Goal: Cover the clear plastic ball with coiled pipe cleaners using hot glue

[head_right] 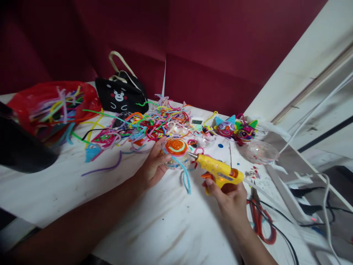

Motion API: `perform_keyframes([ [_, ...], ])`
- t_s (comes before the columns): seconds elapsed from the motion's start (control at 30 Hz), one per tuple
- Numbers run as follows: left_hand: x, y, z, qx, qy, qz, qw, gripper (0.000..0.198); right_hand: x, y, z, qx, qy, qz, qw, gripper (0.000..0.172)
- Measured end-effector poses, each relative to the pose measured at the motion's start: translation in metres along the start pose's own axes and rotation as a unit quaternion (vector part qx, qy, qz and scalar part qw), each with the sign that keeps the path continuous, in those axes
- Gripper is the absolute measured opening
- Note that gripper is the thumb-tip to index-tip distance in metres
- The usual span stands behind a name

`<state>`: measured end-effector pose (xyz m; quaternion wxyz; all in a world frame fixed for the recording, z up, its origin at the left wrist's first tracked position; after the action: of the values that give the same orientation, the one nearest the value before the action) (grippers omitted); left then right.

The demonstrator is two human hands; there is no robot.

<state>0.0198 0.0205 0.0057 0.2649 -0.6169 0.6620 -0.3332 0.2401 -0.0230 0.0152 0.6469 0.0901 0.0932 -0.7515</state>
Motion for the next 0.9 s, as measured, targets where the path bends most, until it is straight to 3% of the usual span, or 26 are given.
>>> perform_keyframes([
  [0.2, 0.003, -0.004, 0.004, -0.002, 0.013, 0.014, 1.0, 0.079, 0.01, 0.003, -0.003, 0.002, 0.082, -0.05, 0.995, 0.058],
  [0.37, 0.006, -0.007, 0.006, 0.001, 0.035, -0.001, 0.999, 0.084, 0.017, 0.002, -0.01, 0.015, 0.12, -0.025, 0.992, 0.046],
  [0.53, 0.007, -0.009, 0.006, 0.009, 0.04, 0.0, 0.999, 0.086, 0.023, 0.005, -0.017, 0.027, 0.118, -0.009, 0.993, 0.051],
  [0.7, 0.007, -0.007, 0.008, 0.004, 0.044, 0.012, 0.999, 0.088, 0.024, 0.003, -0.014, 0.049, 0.173, 0.001, 0.984, 0.044],
  [0.9, 0.007, -0.007, 0.01, 0.011, 0.043, 0.007, 0.999, 0.087, 0.027, 0.004, -0.015, 0.035, 0.12, 0.012, 0.992, 0.044],
])
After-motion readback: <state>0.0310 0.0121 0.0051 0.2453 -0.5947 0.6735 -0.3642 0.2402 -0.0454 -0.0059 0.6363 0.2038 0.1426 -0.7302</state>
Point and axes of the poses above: each hand's wrist, its own x-axis away from the middle knuckle, its own y-axis out of the back of the hand, z = x × y, the point moved 3 cm from there along -x, towards the middle knuckle, and after that the axes turned 5 degrees about y, right-handed, at the moved point
